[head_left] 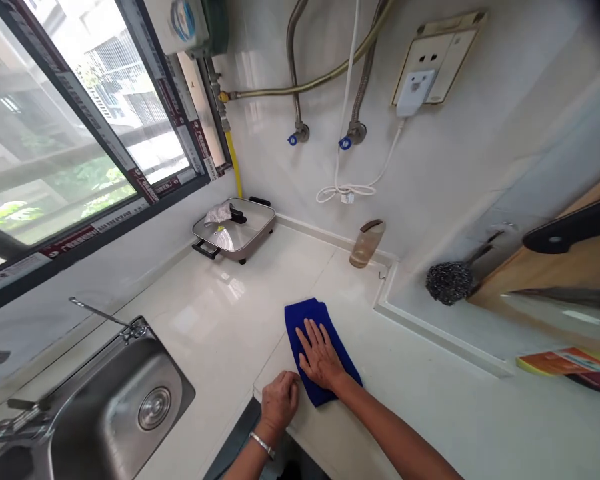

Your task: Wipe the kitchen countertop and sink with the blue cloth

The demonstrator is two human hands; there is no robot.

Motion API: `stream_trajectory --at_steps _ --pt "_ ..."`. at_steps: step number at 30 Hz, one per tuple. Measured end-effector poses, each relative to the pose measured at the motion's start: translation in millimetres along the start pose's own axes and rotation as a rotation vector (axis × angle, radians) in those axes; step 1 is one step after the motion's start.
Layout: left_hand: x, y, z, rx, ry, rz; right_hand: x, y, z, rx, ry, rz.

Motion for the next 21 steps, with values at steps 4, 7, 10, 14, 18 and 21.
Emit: stream_trajectory --at_steps 4,7,10,14,18,21 --pt "1.7 7.4 6.4 0.025 0.069 -0.015 45.9 0.8 14.7 -0.022 0.026 0.131" --pt "15.2 4.6 29.0 0.025 0.132 0.009 83.0 9.7 28.0 -0.046 0.053 0.186" --pt "55.2 -16.5 74.3 -0.041 0.247 0.115 120.2 22.4 37.9 -0.057 0.059 0.234" --pt "149.9 -60.6 144.8 -0.263 0.411 0.453 172.1 43.0 44.3 -0.07 0.043 0.305" --pt "228.1 -80.9 175.9 -0.354 0.28 0.488 226.4 66.1 50.3 -0.11 0.013 0.383" --pt "250.6 -81.7 175.7 -0.407 0.155 0.358 257.6 79.4 55.4 -0.115 0.011 0.436"
Point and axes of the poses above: each hand's wrist, its own x-axis away from the middle knuckle, its own z-axis out of the back of the hand, y = z × x, the point moved 4 cm from there along -x, towards the middle knuckle, and after that the axes turned 5 degrees about -z, right-handed, at the moved point
